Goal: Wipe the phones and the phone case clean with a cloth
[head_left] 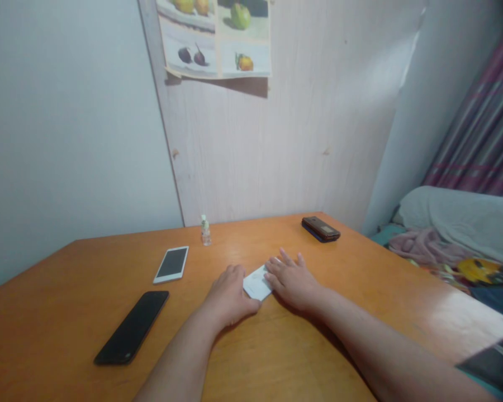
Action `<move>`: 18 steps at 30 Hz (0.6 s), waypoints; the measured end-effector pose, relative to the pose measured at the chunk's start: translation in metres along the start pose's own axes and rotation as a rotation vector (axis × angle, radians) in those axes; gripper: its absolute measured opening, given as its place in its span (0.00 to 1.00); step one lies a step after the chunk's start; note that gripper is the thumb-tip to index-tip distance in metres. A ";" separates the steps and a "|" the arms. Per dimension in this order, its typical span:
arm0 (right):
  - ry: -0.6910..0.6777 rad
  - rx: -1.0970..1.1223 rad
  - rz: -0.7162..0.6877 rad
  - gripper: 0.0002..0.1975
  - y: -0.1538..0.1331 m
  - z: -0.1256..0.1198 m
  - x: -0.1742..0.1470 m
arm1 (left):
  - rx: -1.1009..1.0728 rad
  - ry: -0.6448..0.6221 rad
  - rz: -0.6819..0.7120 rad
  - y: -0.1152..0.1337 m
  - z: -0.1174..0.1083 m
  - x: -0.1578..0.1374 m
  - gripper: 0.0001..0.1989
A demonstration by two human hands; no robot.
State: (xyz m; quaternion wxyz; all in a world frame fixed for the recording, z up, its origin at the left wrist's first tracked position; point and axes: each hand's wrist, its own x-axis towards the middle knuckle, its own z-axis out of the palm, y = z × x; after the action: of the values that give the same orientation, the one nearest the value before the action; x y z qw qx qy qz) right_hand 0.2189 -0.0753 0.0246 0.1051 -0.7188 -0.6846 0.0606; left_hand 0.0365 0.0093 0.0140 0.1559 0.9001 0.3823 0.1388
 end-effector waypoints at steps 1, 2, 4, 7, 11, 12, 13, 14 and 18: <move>-0.025 0.026 -0.058 0.28 -0.004 0.001 -0.002 | -0.016 0.008 0.007 -0.002 0.002 0.001 0.25; -0.053 0.059 -0.130 0.28 -0.009 0.002 -0.004 | -0.032 0.019 0.014 -0.004 0.004 0.001 0.26; -0.107 0.119 -0.258 0.27 -0.018 0.004 -0.006 | -0.063 0.038 0.021 -0.008 0.008 0.002 0.30; -0.107 0.126 -0.255 0.28 -0.020 0.006 -0.001 | -0.086 0.037 0.015 -0.010 0.011 0.002 0.35; 0.011 0.001 0.055 0.30 0.002 0.004 0.014 | -0.061 -0.002 -0.024 -0.007 0.008 0.002 0.41; 0.033 -0.026 0.122 0.30 0.007 0.004 0.015 | -0.056 -0.008 -0.030 -0.006 0.007 0.002 0.42; 0.042 -0.041 0.157 0.30 0.009 0.003 0.015 | -0.052 -0.013 -0.033 -0.004 0.006 0.001 0.42; 0.034 -0.040 0.149 0.30 0.009 0.003 0.014 | -0.049 -0.017 -0.034 -0.004 0.005 0.001 0.41; -0.071 0.047 -0.138 0.29 -0.007 0.006 0.003 | -0.038 -0.032 -0.029 -0.002 0.003 0.000 0.28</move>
State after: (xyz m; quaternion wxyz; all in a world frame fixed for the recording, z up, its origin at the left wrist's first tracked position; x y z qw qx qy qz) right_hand 0.2106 -0.0716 0.0205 0.1016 -0.6646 -0.7342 0.0946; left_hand 0.0364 0.0100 0.0108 0.1809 0.8935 0.3900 0.1295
